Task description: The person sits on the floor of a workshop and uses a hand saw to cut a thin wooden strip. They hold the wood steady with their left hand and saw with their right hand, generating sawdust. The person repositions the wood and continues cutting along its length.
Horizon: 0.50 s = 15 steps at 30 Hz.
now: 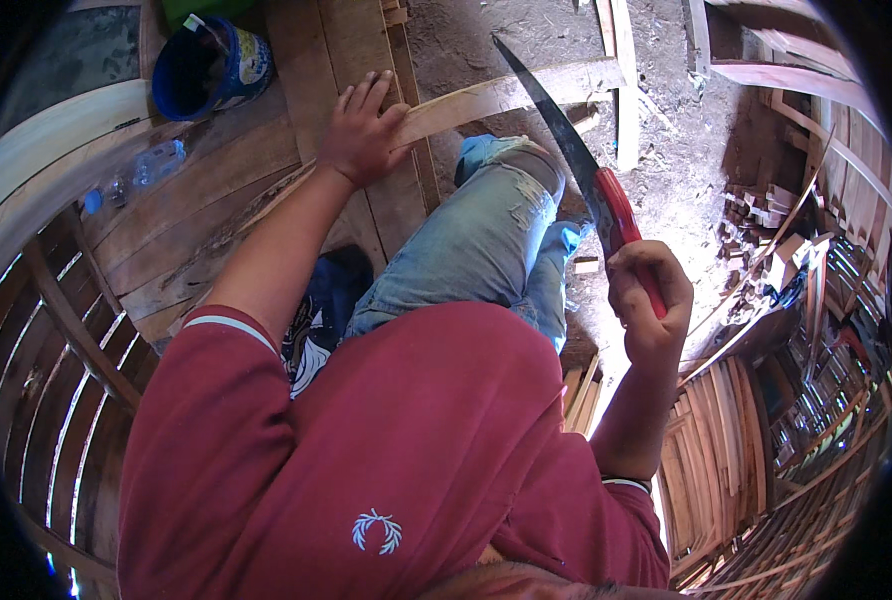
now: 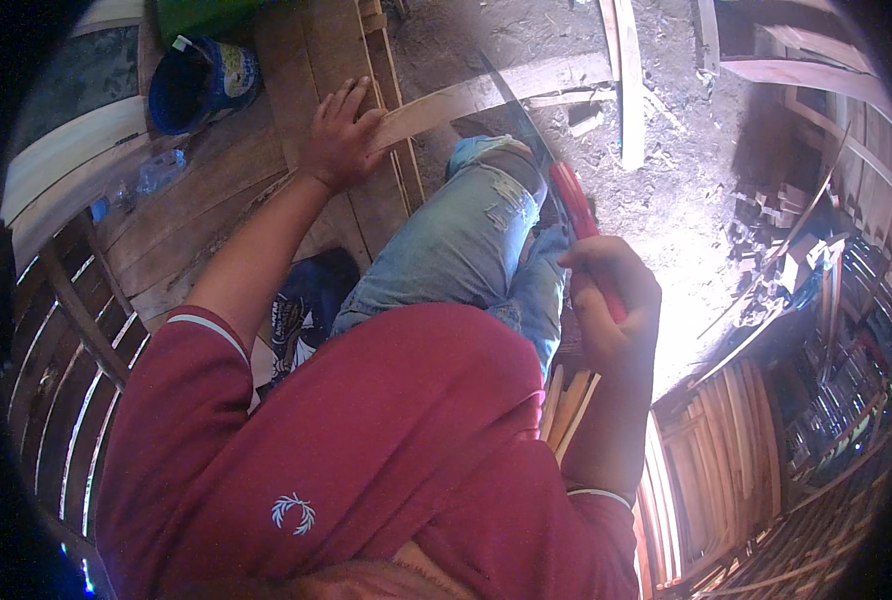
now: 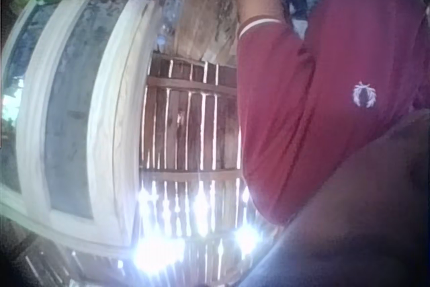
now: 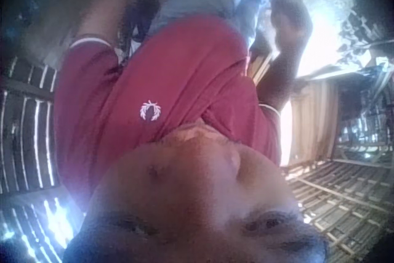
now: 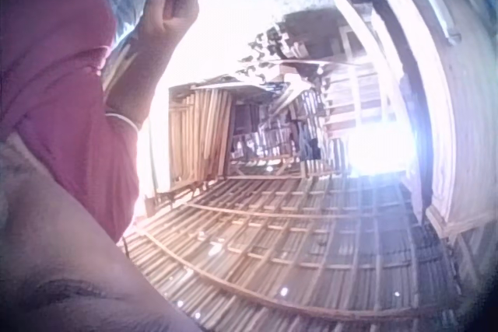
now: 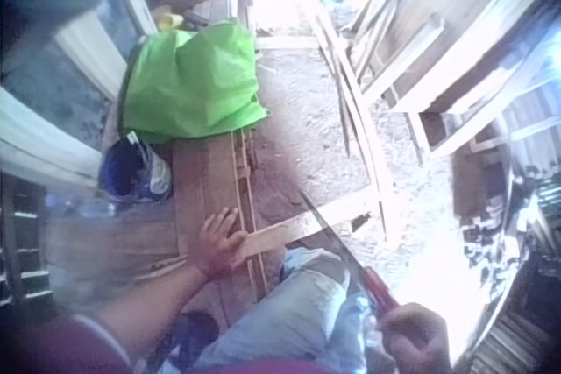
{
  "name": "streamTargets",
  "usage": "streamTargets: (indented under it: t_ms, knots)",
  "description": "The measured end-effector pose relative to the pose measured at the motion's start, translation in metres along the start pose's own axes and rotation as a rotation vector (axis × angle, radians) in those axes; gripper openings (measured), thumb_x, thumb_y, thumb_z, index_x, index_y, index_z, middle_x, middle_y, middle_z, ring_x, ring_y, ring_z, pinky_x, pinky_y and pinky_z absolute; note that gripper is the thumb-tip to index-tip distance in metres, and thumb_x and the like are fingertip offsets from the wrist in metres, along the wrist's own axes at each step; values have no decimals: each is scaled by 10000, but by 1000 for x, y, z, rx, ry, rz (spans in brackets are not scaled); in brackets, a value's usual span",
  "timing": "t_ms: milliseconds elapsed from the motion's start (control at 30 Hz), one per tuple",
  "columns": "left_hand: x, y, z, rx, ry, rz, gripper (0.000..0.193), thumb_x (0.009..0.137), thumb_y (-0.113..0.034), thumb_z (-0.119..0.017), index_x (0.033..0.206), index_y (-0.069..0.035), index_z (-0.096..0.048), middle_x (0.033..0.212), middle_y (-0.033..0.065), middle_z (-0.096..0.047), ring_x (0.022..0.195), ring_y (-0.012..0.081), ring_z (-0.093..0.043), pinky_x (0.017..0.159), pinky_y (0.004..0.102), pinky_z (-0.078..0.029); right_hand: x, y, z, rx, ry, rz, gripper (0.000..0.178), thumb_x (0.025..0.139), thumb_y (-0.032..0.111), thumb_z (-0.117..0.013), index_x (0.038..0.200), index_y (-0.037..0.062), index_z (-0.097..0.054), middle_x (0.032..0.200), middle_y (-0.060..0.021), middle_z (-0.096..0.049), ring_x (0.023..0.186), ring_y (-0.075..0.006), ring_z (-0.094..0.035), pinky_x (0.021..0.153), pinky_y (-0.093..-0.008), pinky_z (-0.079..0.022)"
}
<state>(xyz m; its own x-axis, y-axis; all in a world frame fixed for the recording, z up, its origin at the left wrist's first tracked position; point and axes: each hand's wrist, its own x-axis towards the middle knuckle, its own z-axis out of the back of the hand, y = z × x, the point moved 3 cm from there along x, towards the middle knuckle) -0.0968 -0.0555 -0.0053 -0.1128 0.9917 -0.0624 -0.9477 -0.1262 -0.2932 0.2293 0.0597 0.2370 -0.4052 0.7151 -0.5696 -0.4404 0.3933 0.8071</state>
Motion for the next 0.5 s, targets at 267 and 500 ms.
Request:
streamTargets:
  t_ms: [267,500]
  knots:
    - [1,1,2,9,1,-1,512,827,-467,-754,1254,-197,-671,1608,151,-389,1494,365,-361,1187,558,-325,18,-25,-28,20,44,96,288,846,-67,-481,1059,-2,-664,967,-31,-639,808,-70,-541,744,-215,-422]
    - [1,-1,4,2,0,9,521,804,-468,-777,1239,-196,-684,1609,141,-392,1487,357,-372,1187,539,-333,20,-31,-25,-49,34,70,290,850,-71,-488,1072,4,-660,985,-46,-661,865,-99,-581,805,-228,-443]
